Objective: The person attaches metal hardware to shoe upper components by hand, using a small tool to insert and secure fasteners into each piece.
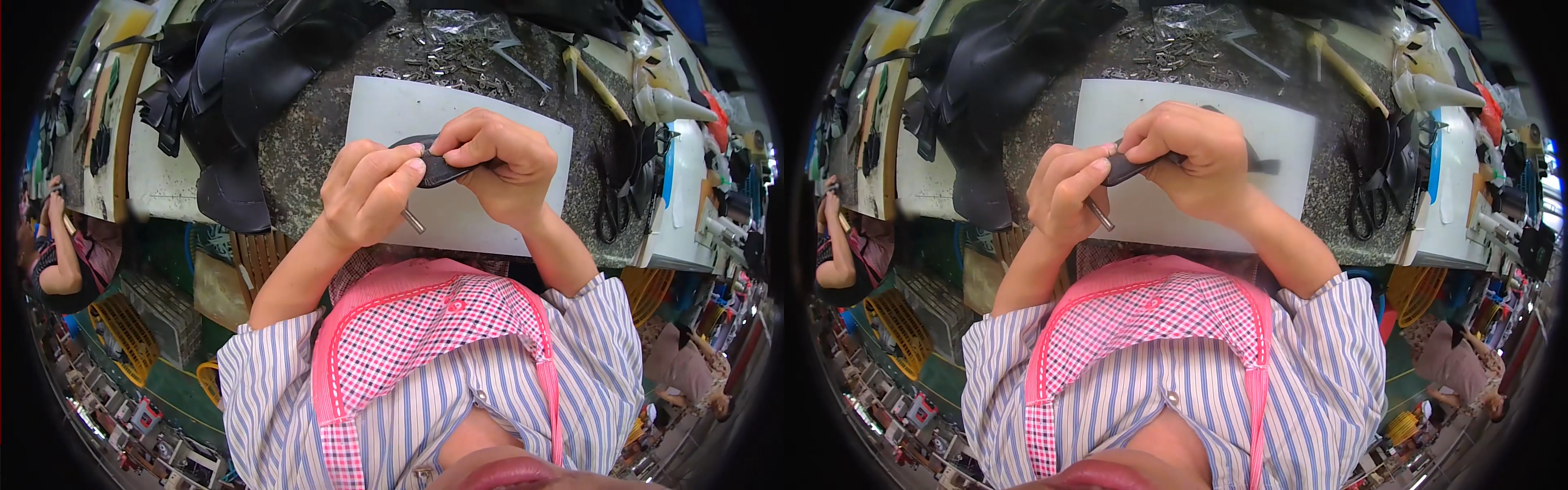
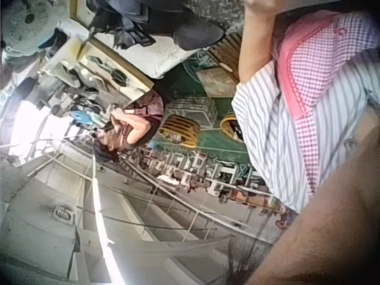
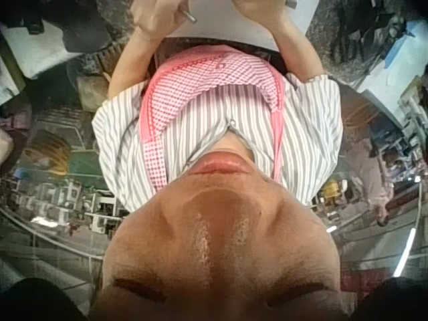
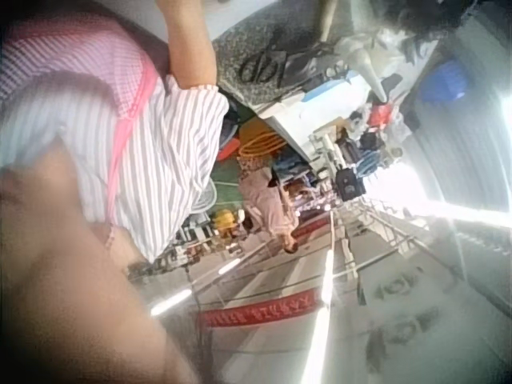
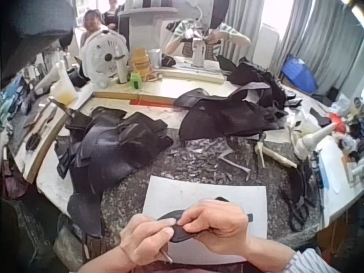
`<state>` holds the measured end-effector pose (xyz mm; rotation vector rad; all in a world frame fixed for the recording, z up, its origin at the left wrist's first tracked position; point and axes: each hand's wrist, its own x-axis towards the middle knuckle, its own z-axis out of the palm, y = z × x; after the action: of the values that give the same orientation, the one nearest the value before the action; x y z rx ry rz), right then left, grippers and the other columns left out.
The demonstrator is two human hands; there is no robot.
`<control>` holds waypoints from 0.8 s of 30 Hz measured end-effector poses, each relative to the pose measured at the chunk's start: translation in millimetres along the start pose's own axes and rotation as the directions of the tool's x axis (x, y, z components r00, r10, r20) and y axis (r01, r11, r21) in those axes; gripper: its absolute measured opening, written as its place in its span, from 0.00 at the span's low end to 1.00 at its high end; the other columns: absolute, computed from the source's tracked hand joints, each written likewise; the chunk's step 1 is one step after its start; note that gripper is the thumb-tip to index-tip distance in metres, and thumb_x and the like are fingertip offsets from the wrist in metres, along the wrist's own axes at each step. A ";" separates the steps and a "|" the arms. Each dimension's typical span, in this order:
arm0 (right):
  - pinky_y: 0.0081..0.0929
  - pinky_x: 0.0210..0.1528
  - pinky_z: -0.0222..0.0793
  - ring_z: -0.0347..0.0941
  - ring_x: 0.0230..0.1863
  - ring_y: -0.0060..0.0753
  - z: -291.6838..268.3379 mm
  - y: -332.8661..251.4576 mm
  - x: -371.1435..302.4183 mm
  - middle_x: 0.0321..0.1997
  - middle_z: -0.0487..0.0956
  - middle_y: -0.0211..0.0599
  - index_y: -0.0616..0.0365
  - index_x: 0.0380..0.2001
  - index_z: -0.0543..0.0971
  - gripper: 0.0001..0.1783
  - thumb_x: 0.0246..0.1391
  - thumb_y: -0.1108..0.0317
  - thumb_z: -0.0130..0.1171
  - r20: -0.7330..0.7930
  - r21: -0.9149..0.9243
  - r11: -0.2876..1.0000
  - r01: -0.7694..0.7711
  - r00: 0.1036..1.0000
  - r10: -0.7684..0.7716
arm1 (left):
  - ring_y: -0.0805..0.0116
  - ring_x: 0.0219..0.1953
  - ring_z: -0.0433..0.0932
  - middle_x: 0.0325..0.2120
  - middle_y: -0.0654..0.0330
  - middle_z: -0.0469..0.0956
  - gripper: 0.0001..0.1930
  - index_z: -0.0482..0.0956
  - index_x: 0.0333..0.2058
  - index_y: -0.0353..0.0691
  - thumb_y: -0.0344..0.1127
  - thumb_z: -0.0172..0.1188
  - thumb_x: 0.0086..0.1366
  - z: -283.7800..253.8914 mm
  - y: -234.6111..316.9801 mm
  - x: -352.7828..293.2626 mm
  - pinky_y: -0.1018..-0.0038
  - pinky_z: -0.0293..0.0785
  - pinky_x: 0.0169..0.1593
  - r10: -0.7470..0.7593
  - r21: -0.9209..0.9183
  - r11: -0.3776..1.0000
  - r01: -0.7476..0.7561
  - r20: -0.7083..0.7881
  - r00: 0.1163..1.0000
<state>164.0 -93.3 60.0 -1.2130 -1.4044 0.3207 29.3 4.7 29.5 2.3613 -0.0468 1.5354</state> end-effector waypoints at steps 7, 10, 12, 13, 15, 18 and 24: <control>0.23 0.26 0.68 0.74 0.26 0.34 0.3 0.4 7.2 0.23 0.76 0.36 0.60 0.17 0.71 0.12 0.24 0.86 0.56 -0.013 0.026 0.996 -0.085 0.996 0.085 | 0.65 0.18 0.68 0.25 0.54 0.75 0.11 0.71 0.26 0.34 0.22 0.58 0.39 5.6 -7.4 -0.3 0.76 0.65 0.20 -0.067 -0.077 0.995 0.065 -0.025 0.997; 0.24 0.25 0.69 0.74 0.25 0.35 3.5 2.4 7.1 0.23 0.76 0.36 0.61 0.16 0.71 0.11 0.24 0.86 0.56 -0.068 -0.006 1.000 0.015 0.998 -0.015 | 0.66 0.16 0.67 0.23 0.55 0.75 0.12 0.70 0.26 0.35 0.20 0.58 0.38 9.7 -6.8 0.2 0.76 0.64 0.20 -0.116 -0.101 0.989 0.110 -0.062 0.991; 0.24 0.25 0.69 0.74 0.25 0.36 -1.3 1.6 10.6 0.23 0.76 0.36 0.61 0.16 0.70 0.11 0.23 0.85 0.56 -0.010 -0.065 0.993 0.094 0.995 -0.095 | 0.67 0.15 0.66 0.22 0.56 0.75 0.13 0.70 0.26 0.35 0.19 0.58 0.37 11.2 -5.9 1.1 0.77 0.64 0.19 -0.170 -0.135 0.978 0.158 -0.082 0.982; 0.24 0.25 0.69 0.74 0.25 0.36 -3.0 1.1 11.2 0.23 0.75 0.36 0.61 0.16 0.70 0.11 0.23 0.84 0.56 0.043 -0.114 0.979 0.166 0.986 -0.162 | 0.68 0.15 0.68 0.21 0.56 0.76 0.13 0.70 0.26 0.35 0.18 0.58 0.38 8.5 -6.7 2.5 0.78 0.65 0.20 -0.232 -0.238 0.946 0.221 -0.020 0.972; 0.25 0.24 0.69 0.74 0.25 0.38 -7.5 -0.9 14.1 0.22 0.75 0.36 0.60 0.17 0.69 0.12 0.22 0.84 0.56 0.090 -0.142 0.963 0.227 0.972 -0.216 | 0.68 0.15 0.69 0.21 0.57 0.76 0.12 0.71 0.25 0.35 0.16 0.58 0.39 2.7 -7.5 6.8 0.79 0.66 0.21 -0.293 -0.337 0.895 0.292 0.050 0.955; 0.25 0.24 0.69 0.74 0.26 0.38 -12.5 -6.3 19.2 0.23 0.75 0.35 0.60 0.18 0.69 0.12 0.22 0.83 0.56 0.200 -0.129 0.954 0.269 0.950 -0.241 | 0.69 0.21 0.76 0.21 0.57 0.76 0.07 0.72 0.23 0.35 0.18 0.59 0.44 -4.2 -10.7 14.2 0.80 0.69 0.24 -0.483 -0.617 0.513 0.597 0.367 0.795; 0.27 0.31 0.70 0.73 0.31 0.38 -7.4 -1.6 11.3 0.24 0.76 0.35 0.60 0.17 0.69 0.13 0.22 0.86 0.56 0.073 -0.057 0.997 0.056 0.996 -0.051 | 0.69 0.21 0.75 0.21 0.58 0.76 0.08 0.73 0.22 0.36 0.18 0.61 0.43 -2.8 -7.7 11.4 0.78 0.70 0.24 -0.422 -0.408 0.783 0.470 0.208 0.883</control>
<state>172.3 -88.3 69.7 -1.2201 -1.5148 0.2893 33.2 14.5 38.8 1.9003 0.1180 1.0333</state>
